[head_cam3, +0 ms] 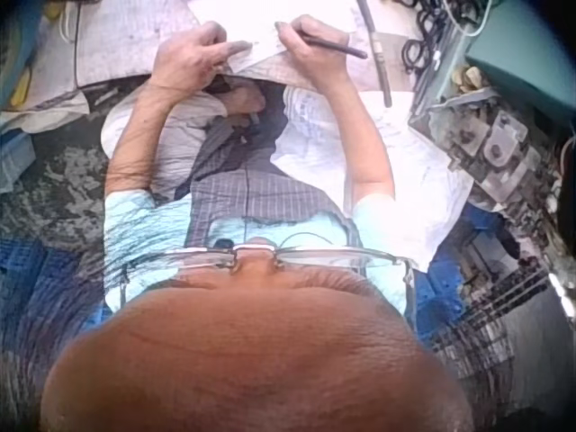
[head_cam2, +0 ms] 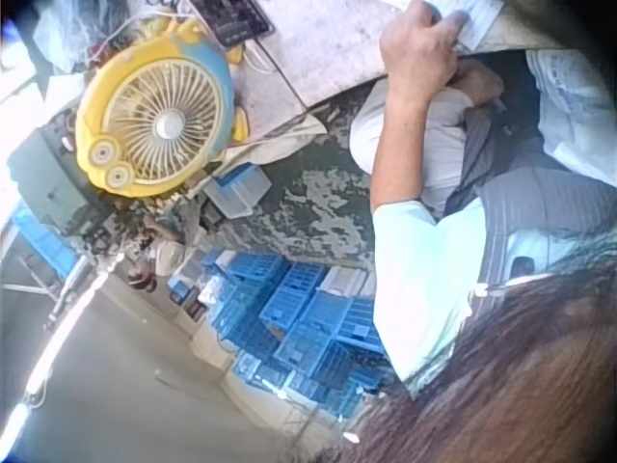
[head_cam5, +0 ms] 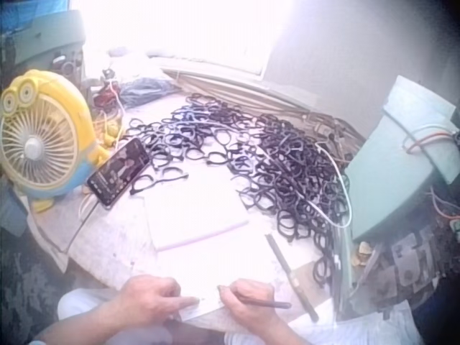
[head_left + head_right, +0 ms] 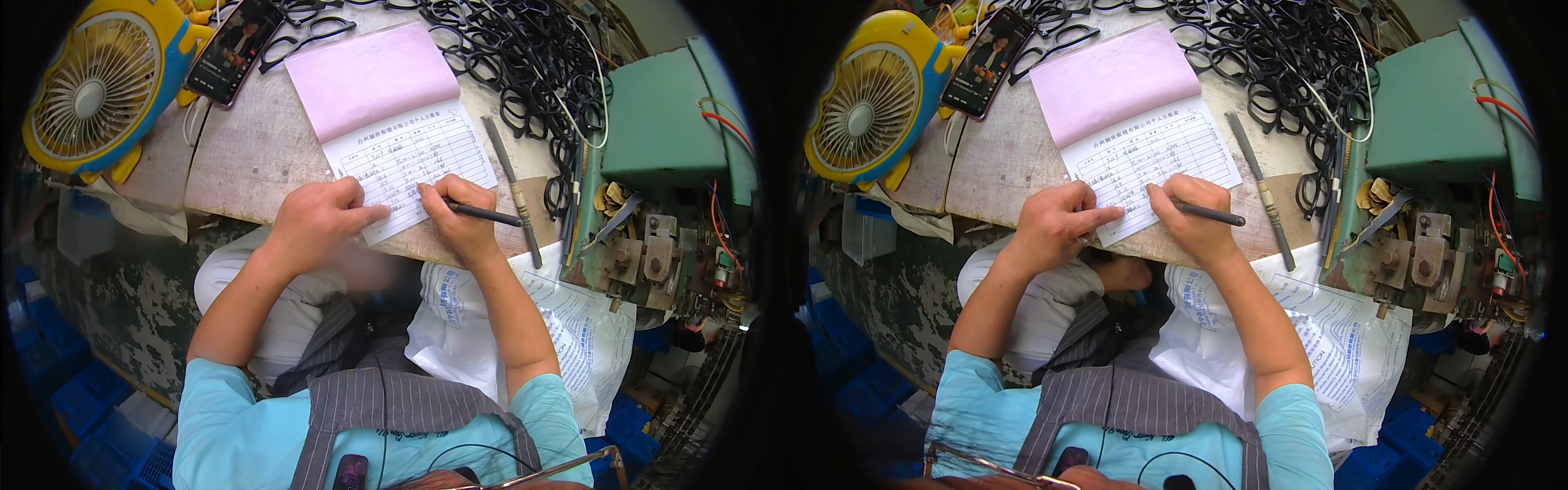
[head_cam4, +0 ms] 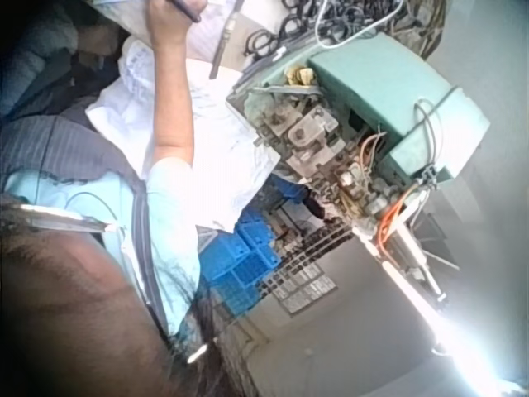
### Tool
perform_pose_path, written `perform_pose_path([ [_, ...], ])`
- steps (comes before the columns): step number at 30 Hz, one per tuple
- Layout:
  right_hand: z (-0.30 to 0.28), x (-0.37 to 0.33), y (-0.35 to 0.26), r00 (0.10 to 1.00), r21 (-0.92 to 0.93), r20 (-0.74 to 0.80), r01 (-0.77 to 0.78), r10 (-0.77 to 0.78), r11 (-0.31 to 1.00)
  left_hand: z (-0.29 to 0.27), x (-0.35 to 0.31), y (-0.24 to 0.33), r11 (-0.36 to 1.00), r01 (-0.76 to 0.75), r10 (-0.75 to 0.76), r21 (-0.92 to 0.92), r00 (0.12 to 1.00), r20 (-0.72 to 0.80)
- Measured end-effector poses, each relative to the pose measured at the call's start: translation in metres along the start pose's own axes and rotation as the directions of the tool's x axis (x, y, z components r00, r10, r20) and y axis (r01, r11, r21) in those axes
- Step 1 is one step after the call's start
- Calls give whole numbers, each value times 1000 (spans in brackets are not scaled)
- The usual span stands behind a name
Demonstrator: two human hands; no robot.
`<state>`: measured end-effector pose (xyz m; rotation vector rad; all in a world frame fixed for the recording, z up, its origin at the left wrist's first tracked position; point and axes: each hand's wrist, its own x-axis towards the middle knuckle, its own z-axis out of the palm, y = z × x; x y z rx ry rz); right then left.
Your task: The person writes on a notepad, then picks up a pair of eyeglasses and uses a metal file to smooth the frame. The person repeats this filing process on several pairs of eyeglasses, placing each finished pair back on the table.
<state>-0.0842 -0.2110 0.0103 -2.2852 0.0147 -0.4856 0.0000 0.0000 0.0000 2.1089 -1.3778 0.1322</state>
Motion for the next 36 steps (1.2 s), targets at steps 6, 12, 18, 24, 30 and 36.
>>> perform_pose_path([
  [6,2,1,-1,1000,18,-16,-14,14,1000,-2,1,0,1000,4,-4,-2,1000,-6],
  [12,1,1,0,998,-62,10,63,-63,996,-2,1,1,1000,9,-9,-5,1000,-10],
  [18,3,1,1,998,22,-53,38,-36,999,-1,1,1,1000,9,-9,-6,1000,-16],
  [24,0,0,-1,999,-38,-20,44,-44,998,-1,1,2,1000,5,-5,0,1000,-10],
  [30,1,-1,1,1000,-6,-27,1,-1,1000,0,2,1,1000,5,-5,-4,1000,-24],
  [36,2,-1,1,996,52,-66,-59,63,997,0,1,2,1000,5,-5,-12,1000,-21],
])
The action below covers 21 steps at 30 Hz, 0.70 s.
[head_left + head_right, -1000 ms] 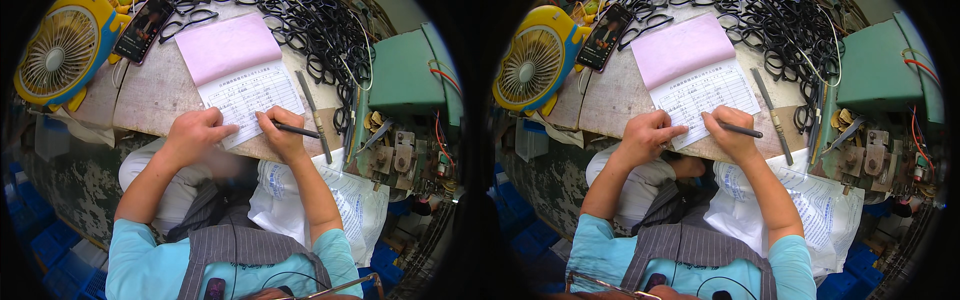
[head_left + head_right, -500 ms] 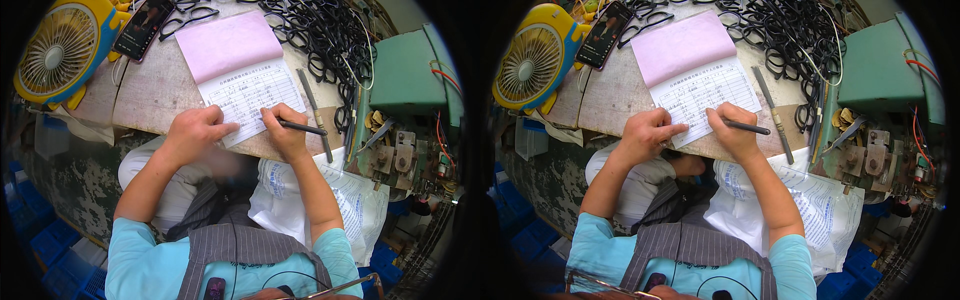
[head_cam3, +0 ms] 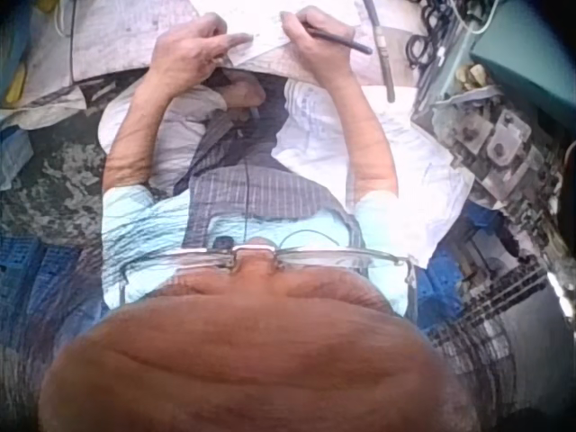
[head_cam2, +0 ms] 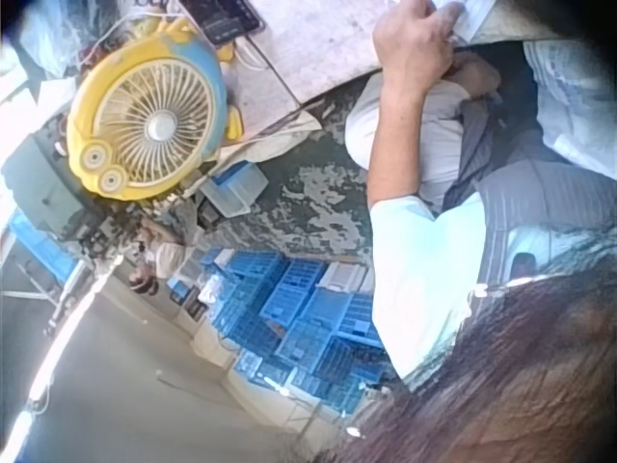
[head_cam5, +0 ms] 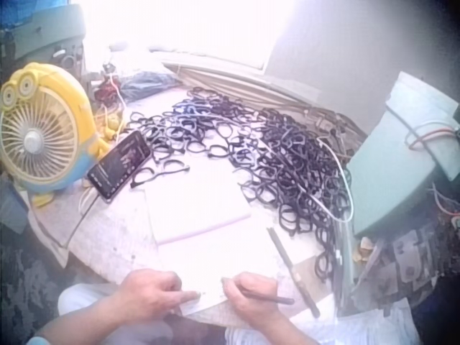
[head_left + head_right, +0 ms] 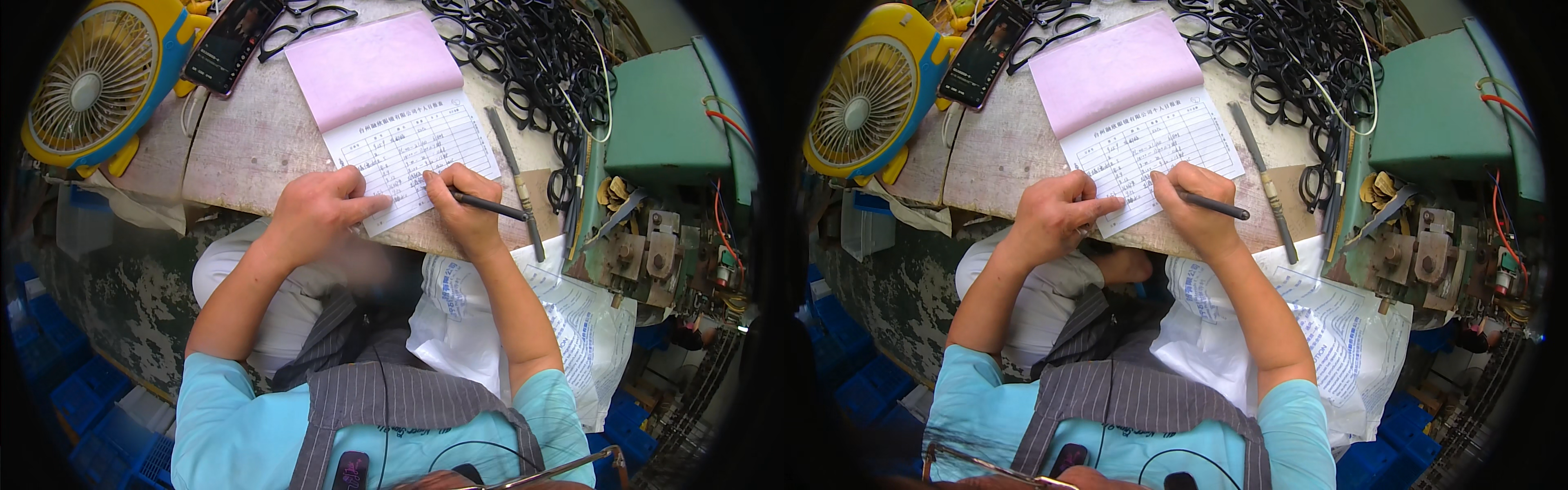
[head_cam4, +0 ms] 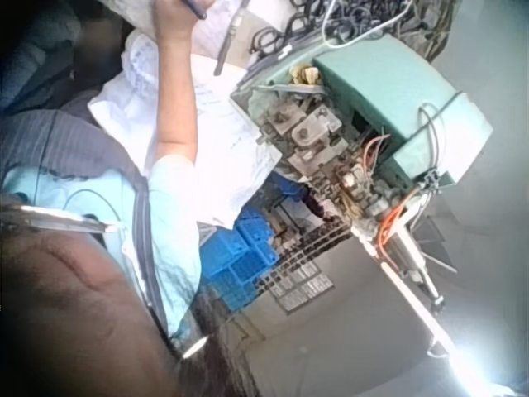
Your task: The person writes on a notepad, then picks up a pair of eyeglasses and uses a metal file to smooth the frame. The person repeats this filing process on several pairs of eyeglasses, placing each finished pair back on the table.
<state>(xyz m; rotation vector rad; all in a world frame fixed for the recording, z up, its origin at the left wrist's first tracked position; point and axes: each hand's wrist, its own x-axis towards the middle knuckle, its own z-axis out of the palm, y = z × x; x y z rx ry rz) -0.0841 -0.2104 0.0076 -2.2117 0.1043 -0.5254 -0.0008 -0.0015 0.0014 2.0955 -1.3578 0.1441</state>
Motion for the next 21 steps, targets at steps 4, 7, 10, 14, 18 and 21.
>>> perform_pose_path([
  [4,-2,-1,0,993,-108,42,112,-108,988,0,0,0,1000,10,-10,0,1000,7],
  [7,-2,0,-1,992,-119,38,124,-120,985,-1,0,0,1000,8,-8,-1,1000,8],
  [10,-1,0,-1,996,-87,15,91,-90,992,-1,0,0,1000,12,-12,-4,1000,5],
  [14,0,1,0,1000,-16,-18,4,-5,1000,-1,0,0,1000,12,-12,-8,1000,7],
  [18,0,0,0,997,-102,-6,74,-75,992,0,0,0,1000,12,-12,-3,1000,18],
  [21,0,-1,0,999,-44,-25,22,-23,999,1,0,0,1000,12,-12,-4,1000,2],
])
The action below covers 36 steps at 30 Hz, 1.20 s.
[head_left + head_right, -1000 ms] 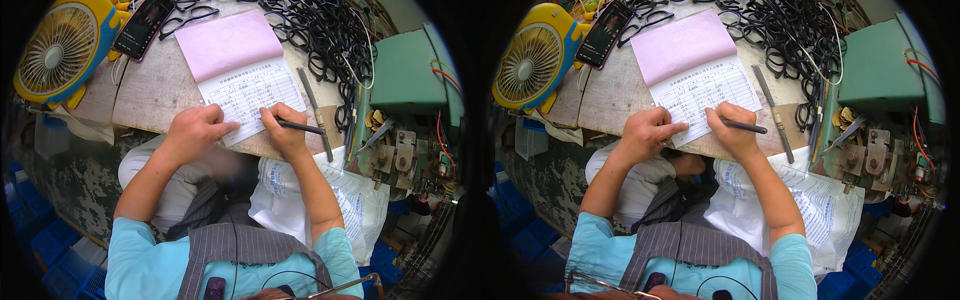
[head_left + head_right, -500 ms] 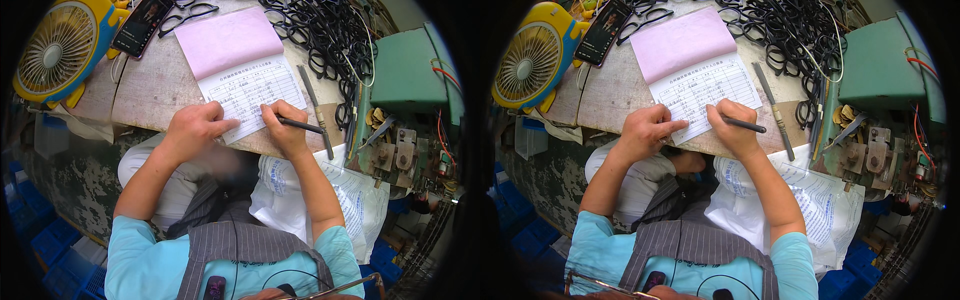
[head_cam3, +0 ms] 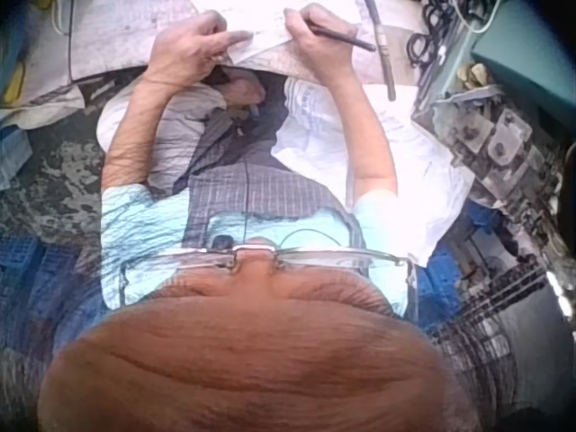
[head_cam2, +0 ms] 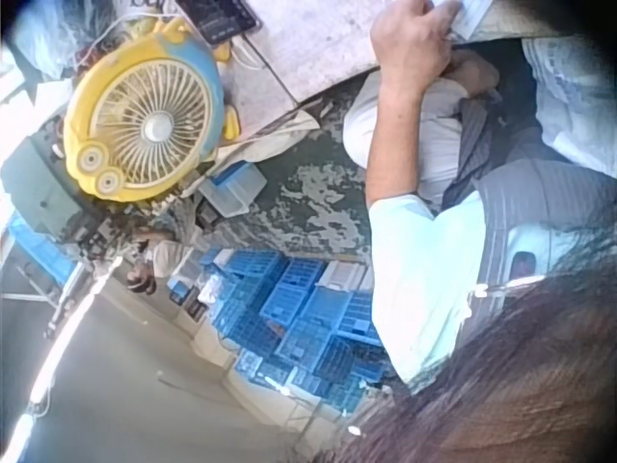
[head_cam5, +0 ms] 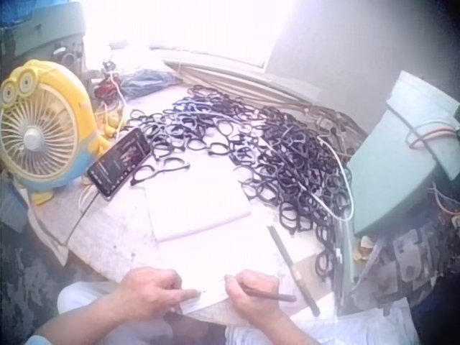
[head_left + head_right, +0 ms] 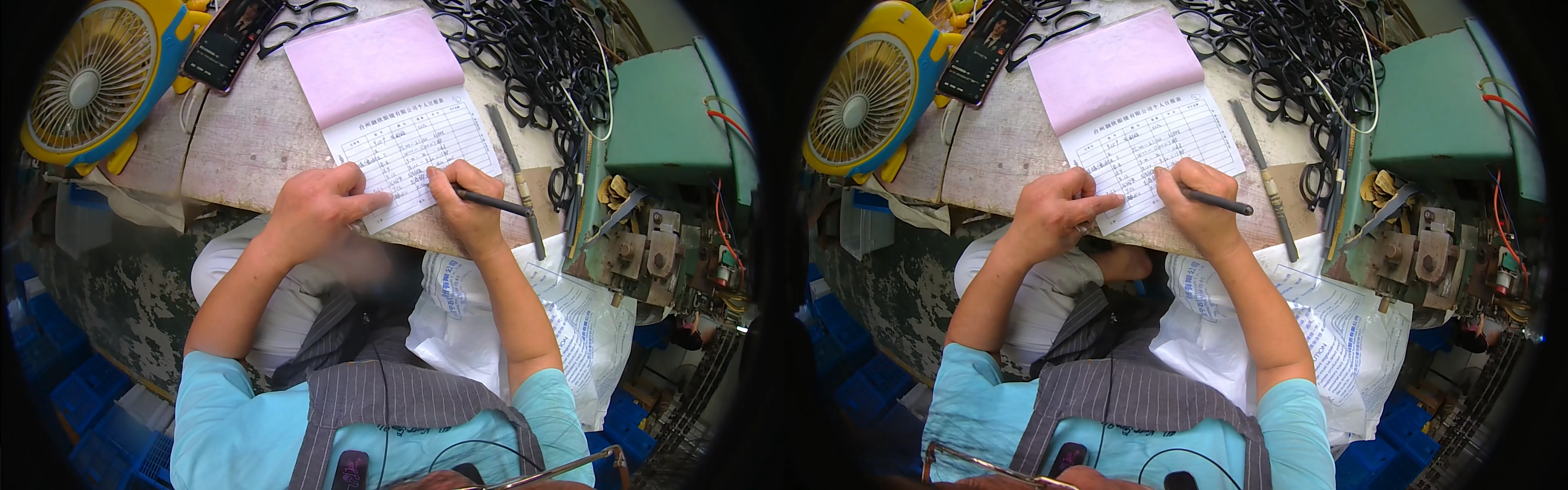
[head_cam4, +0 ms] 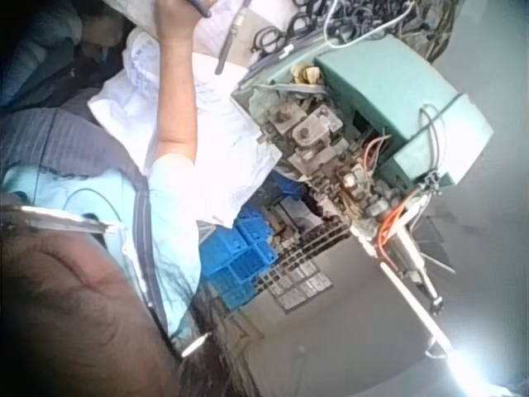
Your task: The person writes on a notepad, then picks up a pair of eyeglasses and uses a metal file to smooth the frame. The person repeats this filing process on several pairs of eyeglasses, placing each finished pair back on the table.
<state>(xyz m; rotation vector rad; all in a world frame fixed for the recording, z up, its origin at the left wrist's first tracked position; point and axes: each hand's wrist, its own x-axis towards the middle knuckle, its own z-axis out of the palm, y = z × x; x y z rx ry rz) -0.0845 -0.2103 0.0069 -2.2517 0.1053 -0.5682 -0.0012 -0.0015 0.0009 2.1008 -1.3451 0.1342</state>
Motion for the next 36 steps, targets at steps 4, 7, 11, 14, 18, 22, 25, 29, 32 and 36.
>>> perform_pose_path([
  [4,0,-1,0,979,131,-44,-192,199,973,1,0,-1,1000,0,0,1,1000,-1],
  [7,0,-2,0,981,98,-53,-179,185,979,1,0,-1,1000,-1,1,-1,1000,1],
  [11,1,-1,2,990,66,-17,-136,138,988,0,0,-1,1000,3,-3,-4,1000,10],
  [14,2,0,2,993,45,-34,-109,111,993,0,0,-1,1000,1,-1,3,1000,15],
  [18,1,-1,3,995,22,-43,-91,92,996,0,-1,-1,1000,-3,3,7,1000,16],
  [22,0,-2,3,960,138,-111,-241,257,961,0,-1,-1,1000,-4,4,13,1000,17],
  [25,0,-2,3,974,93,-91,-198,207,976,-1,-1,0,1000,-1,1,8,1000,14],
  [29,1,-1,3,985,54,-60,-161,164,985,-1,0,0,1000,-2,2,3,1000,13],
  [32,1,-1,3,977,66,-74,-197,202,978,-1,0,-1,1000,0,-1,2,1000,15],
  [36,1,-1,1,976,57,-66,-203,207,978,-1,-1,-1,1000,-5,5,3,1000,7],
])
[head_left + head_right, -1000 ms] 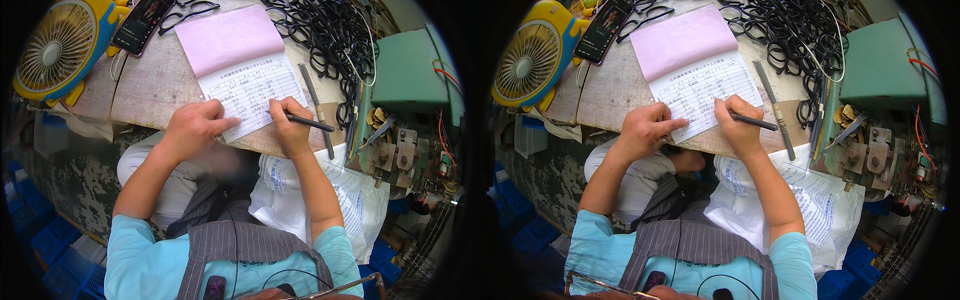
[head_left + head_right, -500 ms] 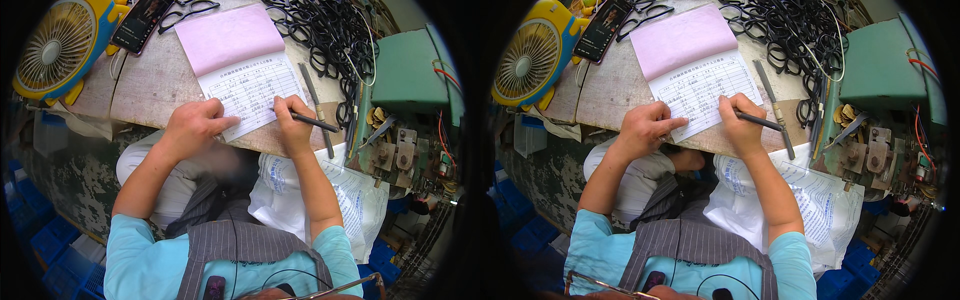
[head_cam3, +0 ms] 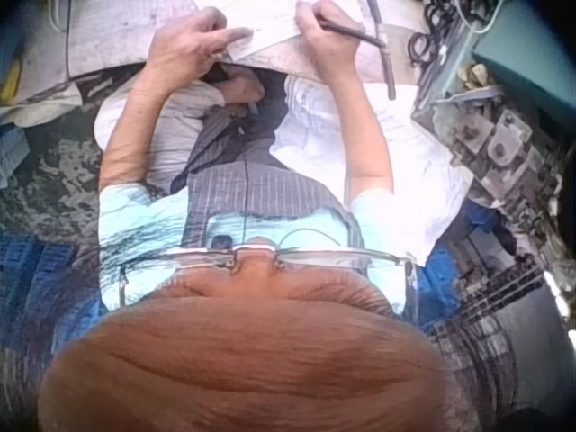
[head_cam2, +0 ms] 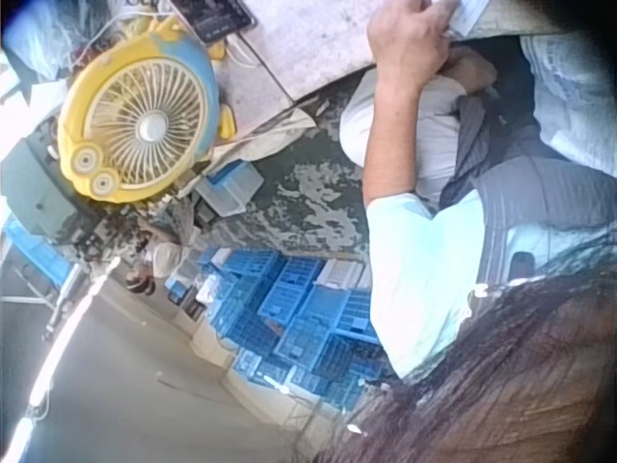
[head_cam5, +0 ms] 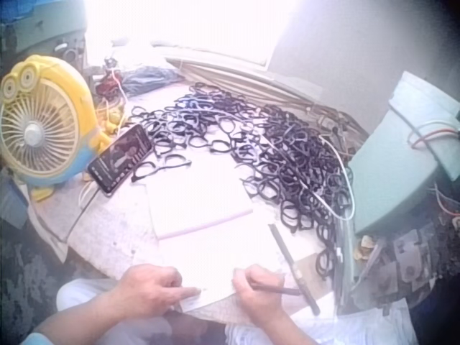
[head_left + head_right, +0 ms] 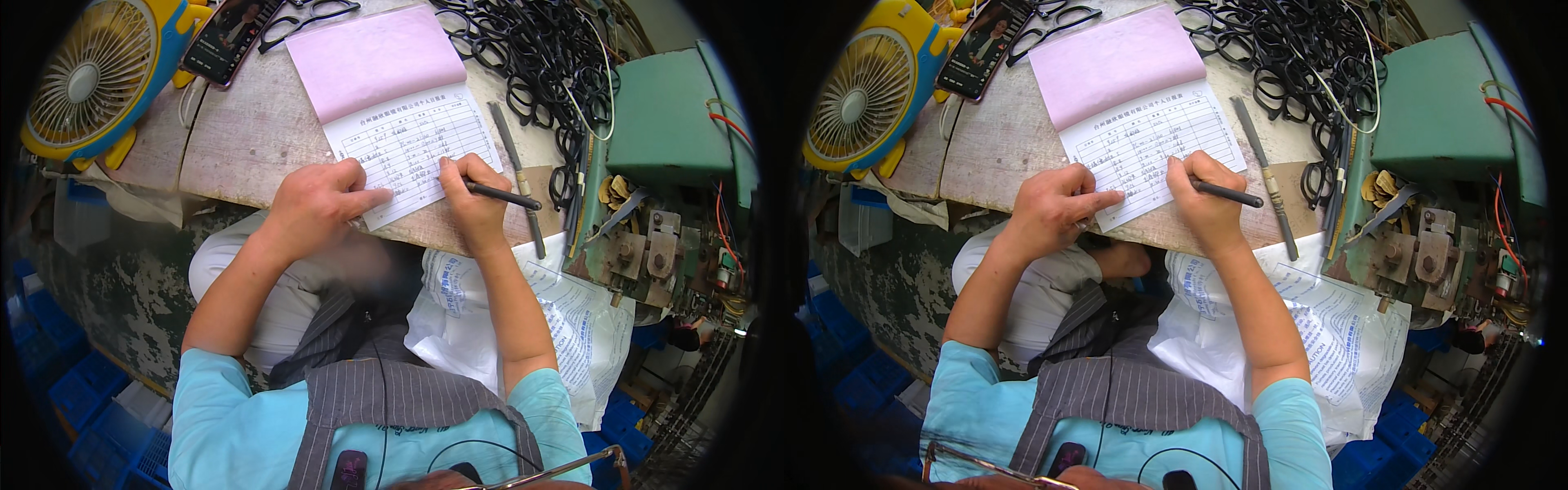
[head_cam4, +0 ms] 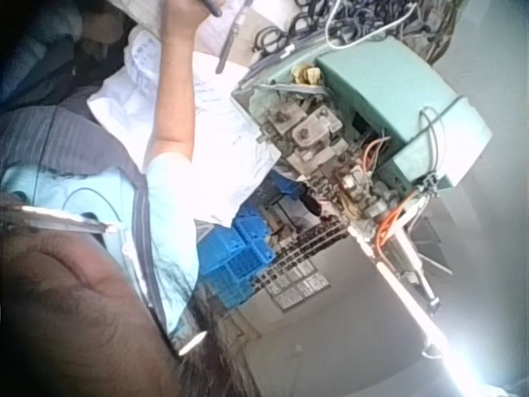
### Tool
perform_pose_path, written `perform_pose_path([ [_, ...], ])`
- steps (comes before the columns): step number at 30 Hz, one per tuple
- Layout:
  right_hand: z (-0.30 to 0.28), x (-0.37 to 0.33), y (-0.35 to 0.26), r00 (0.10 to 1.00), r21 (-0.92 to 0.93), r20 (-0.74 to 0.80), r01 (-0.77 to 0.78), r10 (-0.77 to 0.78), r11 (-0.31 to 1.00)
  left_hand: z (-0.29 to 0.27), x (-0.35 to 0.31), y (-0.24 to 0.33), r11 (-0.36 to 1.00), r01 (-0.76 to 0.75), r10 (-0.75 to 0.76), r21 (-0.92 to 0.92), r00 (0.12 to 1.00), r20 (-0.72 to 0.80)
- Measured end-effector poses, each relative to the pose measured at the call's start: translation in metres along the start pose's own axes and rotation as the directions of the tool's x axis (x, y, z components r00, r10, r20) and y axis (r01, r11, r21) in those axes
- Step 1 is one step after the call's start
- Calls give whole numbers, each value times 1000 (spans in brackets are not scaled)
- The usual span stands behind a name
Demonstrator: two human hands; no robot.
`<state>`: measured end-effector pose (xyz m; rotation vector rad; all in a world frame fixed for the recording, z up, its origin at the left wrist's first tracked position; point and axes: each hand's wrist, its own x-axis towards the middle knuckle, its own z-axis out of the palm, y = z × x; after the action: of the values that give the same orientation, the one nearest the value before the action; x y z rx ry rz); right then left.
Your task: The person writes on a notepad, then picks up a pair of eyeglasses and uses a metal file to smooth the frame. The person repeats this filing process on several pairs of eyeglasses, placing each finished pair back on the table.
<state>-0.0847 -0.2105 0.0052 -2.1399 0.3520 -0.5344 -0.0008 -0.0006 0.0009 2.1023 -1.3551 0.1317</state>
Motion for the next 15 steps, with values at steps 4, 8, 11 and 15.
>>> perform_pose_path([
  [4,0,1,0,999,-30,-1,41,-41,999,0,0,0,1000,-3,3,6,1000,7],
  [8,0,0,2,998,-34,-7,56,-56,998,0,0,1,1000,0,0,7,1000,8],
  [11,0,-1,3,999,49,-46,-18,20,999,-1,0,0,1000,-4,4,6,1000,8],
  [15,0,-1,6,994,92,-98,-48,57,995,-1,0,0,1000,-15,15,12,1000,10],
])
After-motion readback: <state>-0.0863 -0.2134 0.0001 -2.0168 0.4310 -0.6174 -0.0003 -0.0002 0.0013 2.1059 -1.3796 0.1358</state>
